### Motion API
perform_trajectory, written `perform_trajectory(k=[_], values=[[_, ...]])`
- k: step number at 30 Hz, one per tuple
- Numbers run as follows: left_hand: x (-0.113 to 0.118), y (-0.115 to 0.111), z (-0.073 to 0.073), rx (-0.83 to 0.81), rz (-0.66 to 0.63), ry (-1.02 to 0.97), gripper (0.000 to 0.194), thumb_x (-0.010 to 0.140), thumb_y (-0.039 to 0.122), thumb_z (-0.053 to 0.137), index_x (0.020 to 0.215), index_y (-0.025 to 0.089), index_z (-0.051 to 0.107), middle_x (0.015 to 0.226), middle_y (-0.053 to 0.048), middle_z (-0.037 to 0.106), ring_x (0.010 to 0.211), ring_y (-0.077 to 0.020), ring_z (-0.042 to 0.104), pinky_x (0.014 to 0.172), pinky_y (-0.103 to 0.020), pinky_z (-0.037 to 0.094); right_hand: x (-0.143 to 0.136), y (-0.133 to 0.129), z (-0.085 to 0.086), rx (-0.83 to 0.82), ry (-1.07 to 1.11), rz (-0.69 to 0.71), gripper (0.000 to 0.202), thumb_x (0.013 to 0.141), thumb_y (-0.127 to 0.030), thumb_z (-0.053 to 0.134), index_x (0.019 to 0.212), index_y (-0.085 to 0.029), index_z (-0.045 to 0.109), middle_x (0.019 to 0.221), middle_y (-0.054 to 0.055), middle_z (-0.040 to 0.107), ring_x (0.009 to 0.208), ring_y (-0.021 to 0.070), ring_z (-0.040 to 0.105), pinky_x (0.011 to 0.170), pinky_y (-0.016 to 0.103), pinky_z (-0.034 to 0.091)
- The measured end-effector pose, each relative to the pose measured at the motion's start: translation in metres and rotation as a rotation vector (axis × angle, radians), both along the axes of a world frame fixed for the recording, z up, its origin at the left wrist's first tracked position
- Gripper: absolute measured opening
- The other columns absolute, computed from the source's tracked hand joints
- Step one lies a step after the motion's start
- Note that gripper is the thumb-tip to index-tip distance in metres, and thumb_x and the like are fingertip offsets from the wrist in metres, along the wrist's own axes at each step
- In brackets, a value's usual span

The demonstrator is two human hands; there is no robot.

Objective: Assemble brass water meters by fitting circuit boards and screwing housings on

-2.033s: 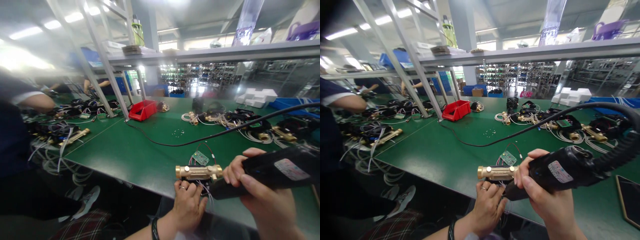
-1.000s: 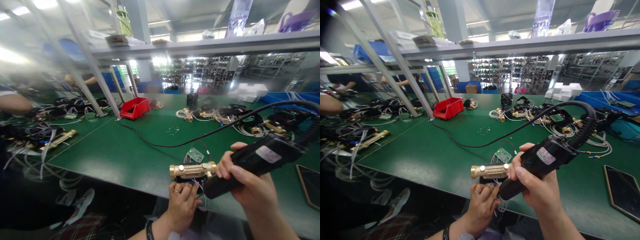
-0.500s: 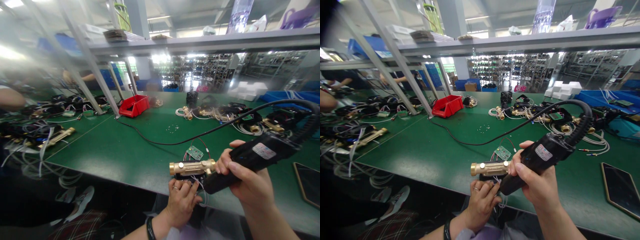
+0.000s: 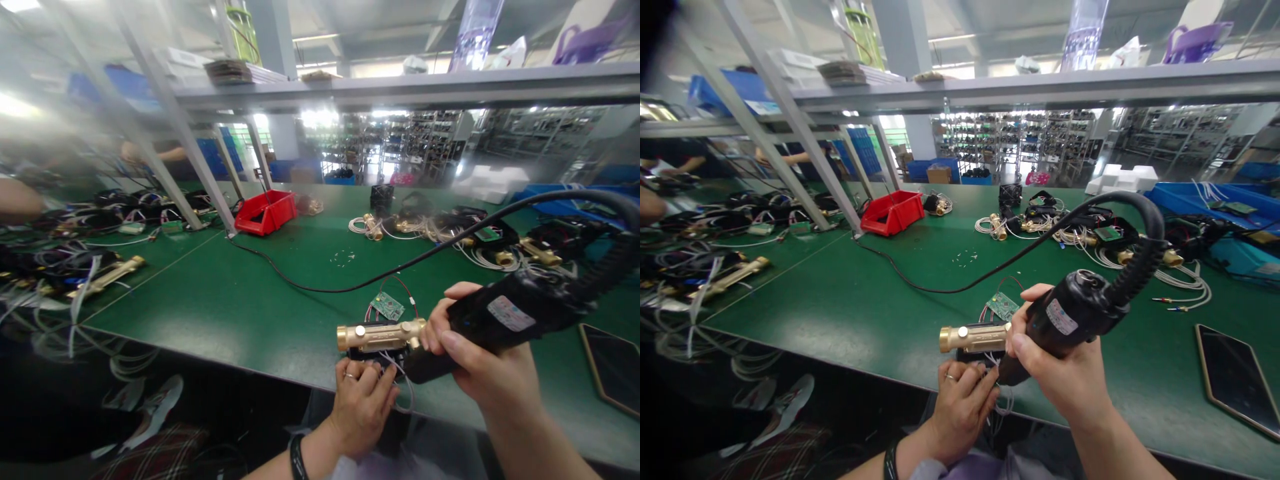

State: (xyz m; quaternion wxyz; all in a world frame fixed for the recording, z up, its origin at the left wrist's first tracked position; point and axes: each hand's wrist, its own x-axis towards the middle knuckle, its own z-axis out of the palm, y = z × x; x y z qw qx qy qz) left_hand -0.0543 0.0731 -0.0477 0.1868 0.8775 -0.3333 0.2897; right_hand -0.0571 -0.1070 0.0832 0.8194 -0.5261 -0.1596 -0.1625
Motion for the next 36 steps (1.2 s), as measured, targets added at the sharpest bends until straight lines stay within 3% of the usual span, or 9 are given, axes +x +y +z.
perform_trajectory(k=[3, 9, 15, 36], values=[[0.001, 0.000, 0.000, -0.004, 0.009, -0.001, 0.027, 0.089, 0.028, 0.057, 0.116, 0.026, 0.060, 0.092, -0.001, 0.064, 0.086, -0.0188, 0.053, 0.082, -0.040, 0.030, -0.001, 0.002, 0.003, -0.012, -0.006, -0.001, 0.035, 0.080, -0.018, 0.063, 0.110, -0.027, 0.047, 0.070, -0.002, 0.058, 0.060, 0.0149, 0.054, 0.063, 0.035, 0.045], [0.002, 0.000, -0.002, -0.016, 0.005, -0.004, 0.036, 0.085, 0.043, 0.062, 0.115, 0.025, 0.060, 0.093, -0.002, 0.064, 0.085, -0.0203, 0.051, 0.080, -0.040, 0.032, -0.004, 0.004, 0.010, 0.052, 0.005, 0.025, 0.035, 0.079, -0.016, 0.063, 0.108, -0.029, 0.048, 0.068, -0.003, 0.057, 0.060, 0.0143, 0.053, 0.064, 0.033, 0.045], [0.003, -0.002, -0.003, -0.033, 0.029, -0.010, 0.025, 0.086, 0.027, 0.059, 0.111, 0.025, 0.062, 0.088, -0.001, 0.063, 0.081, -0.0181, 0.049, 0.078, -0.039, 0.031, -0.005, 0.006, 0.010, 0.075, 0.010, 0.027, 0.034, 0.079, -0.018, 0.065, 0.107, -0.029, 0.049, 0.068, -0.003, 0.056, 0.059, 0.0142, 0.051, 0.062, 0.033, 0.044], [0.001, -0.001, -0.002, -0.030, 0.017, -0.011, 0.027, 0.088, 0.026, 0.055, 0.115, 0.026, 0.061, 0.091, -0.001, 0.063, 0.083, -0.0182, 0.050, 0.081, -0.039, 0.030, -0.006, 0.002, 0.010, 0.125, 0.014, 0.037, 0.034, 0.080, -0.019, 0.065, 0.108, -0.029, 0.049, 0.067, -0.003, 0.055, 0.060, 0.0137, 0.051, 0.062, 0.031, 0.043]])
